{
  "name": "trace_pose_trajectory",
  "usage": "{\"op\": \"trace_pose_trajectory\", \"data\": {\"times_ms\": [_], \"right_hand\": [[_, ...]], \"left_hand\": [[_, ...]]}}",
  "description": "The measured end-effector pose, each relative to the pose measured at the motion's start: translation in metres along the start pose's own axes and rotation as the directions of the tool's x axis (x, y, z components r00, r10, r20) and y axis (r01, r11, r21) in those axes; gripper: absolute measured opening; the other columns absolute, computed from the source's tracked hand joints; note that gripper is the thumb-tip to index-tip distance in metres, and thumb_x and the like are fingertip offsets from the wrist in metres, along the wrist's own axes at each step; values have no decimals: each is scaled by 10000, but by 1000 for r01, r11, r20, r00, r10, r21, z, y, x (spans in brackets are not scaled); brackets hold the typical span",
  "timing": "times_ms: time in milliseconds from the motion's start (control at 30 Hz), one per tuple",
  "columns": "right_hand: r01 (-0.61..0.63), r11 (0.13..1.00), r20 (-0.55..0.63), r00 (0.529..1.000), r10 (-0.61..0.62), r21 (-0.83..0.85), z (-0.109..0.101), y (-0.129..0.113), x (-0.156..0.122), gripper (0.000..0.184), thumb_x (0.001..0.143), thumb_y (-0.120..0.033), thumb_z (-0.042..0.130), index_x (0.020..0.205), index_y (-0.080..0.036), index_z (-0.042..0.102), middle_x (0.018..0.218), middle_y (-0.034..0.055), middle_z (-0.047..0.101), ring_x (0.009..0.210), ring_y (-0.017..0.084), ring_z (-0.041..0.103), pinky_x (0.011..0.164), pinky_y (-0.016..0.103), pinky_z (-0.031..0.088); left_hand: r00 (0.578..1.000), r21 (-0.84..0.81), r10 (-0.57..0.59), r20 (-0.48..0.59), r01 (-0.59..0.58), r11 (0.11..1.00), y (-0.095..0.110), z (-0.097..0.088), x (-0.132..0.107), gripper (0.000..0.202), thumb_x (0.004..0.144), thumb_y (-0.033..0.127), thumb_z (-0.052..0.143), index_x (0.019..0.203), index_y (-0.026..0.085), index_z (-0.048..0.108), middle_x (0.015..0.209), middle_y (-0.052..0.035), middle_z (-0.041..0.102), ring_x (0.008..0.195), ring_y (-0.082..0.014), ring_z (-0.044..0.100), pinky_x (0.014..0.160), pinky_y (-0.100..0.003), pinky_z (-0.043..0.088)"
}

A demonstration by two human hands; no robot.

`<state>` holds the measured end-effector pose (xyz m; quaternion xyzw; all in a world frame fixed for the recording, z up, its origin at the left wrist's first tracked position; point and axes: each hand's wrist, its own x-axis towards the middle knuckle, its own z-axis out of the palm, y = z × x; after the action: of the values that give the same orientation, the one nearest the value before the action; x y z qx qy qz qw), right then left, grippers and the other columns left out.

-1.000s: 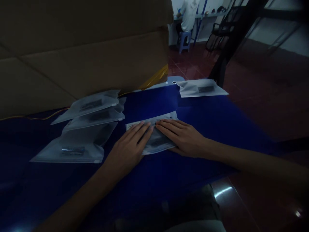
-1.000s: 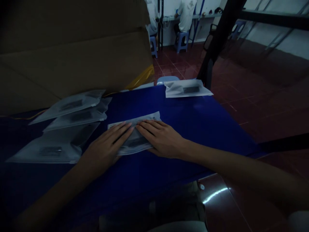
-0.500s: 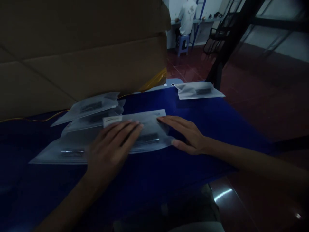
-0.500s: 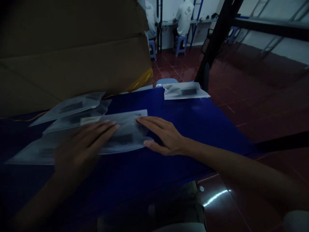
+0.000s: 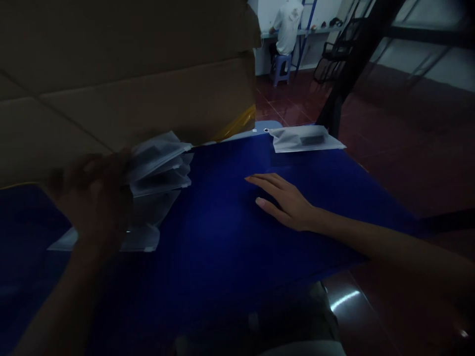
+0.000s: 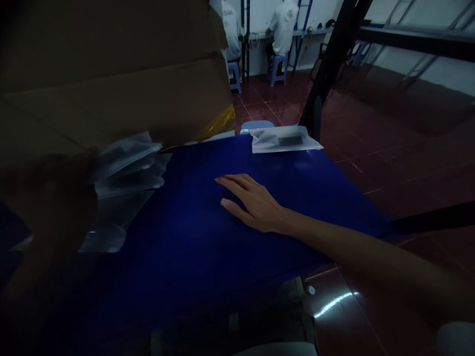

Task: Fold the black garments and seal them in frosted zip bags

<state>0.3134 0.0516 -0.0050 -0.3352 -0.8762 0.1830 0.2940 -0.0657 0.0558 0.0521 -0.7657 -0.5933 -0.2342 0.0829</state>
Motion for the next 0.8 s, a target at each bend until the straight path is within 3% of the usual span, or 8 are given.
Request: {"op": "trace_pose_trajectory", "data": {"times_ms": [100, 200, 333, 433, 567, 633, 733, 800], "right_hand": [[5, 1000, 29, 1000, -4, -28, 1, 0, 1, 535, 1097, -489, 414, 1550, -207, 447, 1524, 132, 559, 1402, 286, 517, 1139, 549, 498], [9, 998, 49, 999, -7, -59, 3, 1, 2, 541, 1090, -501, 422, 1549, -216, 451, 1515, 132, 565, 1393, 298, 525, 1130, 563, 507], [6, 990, 73, 997, 4, -140, 4, 8, 3, 563, 1085, -517, 429, 1549, -200, 455, 1529, 137, 556, 1434, 306, 497, 1168, 573, 474], [-28, 966, 63, 997, 46, -258, 1, 17, 4, 566, 1088, -516, 413, 1528, -167, 485, 1573, 151, 515, 1511, 322, 414, 1224, 584, 406], [-190, 875, -30, 980, 197, -446, -9, 35, 4, 623, 1074, -584, 368, 1441, -130, 587, 1673, 189, 364, 1582, 409, 257, 1239, 664, 328], [-291, 808, -99, 955, 281, -513, -16, 45, 2, 693, 1056, -651, 332, 1359, -115, 651, 1718, 187, 265, 1595, 457, 173, 1232, 715, 285], [-361, 747, -148, 929, 339, -558, -24, 61, 0, 751, 1034, -709, 307, 1328, -122, 670, 1750, 151, 184, 1604, 466, 113, 1255, 722, 204], [-377, 727, -145, 920, 363, -573, -28, 69, -1, 767, 1027, -725, 290, 1364, -133, 643, 1749, 143, 194, 1607, 451, 116, 1262, 719, 176]], "left_hand": [[988, 189, -72, -133, 97, 977, 1, 4, -3, 480, 1037, 249, 418, 1508, 327, 472, 1429, -3, 632, 1412, -457, 489, 1099, -806, 244], [989, 234, -56, -133, 87, 968, -10, 9, -5, 563, 1014, 284, 485, 1568, 305, 389, 1464, -68, 619, 1423, -523, 456, 1055, -864, 276], [986, 247, -120, -119, 146, 958, -31, 12, -2, 547, 982, 324, 549, 1516, 244, 465, 1437, -144, 633, 1360, -608, 473, 946, -924, 319], [983, 242, -113, -142, 145, 959, -26, 9, 0, 677, 976, 369, 595, 1587, 181, 372, 1578, -243, 475, 1386, -632, 428, 952, -943, 305], [988, 193, 28, -153, 2, 981, 16, 5, -2, 996, 910, 446, 729, 1681, 321, 110, 1754, -133, 162, 1536, -581, 202, 1130, -906, 116], [988, 171, 74, -136, -50, 984, 41, 7, -6, 954, 947, 417, 696, 1681, 370, 87, 1768, -66, 116, 1576, -536, 120, 1194, -855, 58], [951, 28, 303, -62, -302, 953, 70, 17, -15, 807, 998, 268, 622, 1672, 348, 184, 1732, -93, 236, 1591, -428, 216, 1271, -707, 220], [855, -163, 513, 77, -497, 852, 81, 26, -22, 708, 1047, 229, 527, 1668, 339, 205, 1701, -95, 315, 1553, -338, 358, 1242, -585, 389]]}}
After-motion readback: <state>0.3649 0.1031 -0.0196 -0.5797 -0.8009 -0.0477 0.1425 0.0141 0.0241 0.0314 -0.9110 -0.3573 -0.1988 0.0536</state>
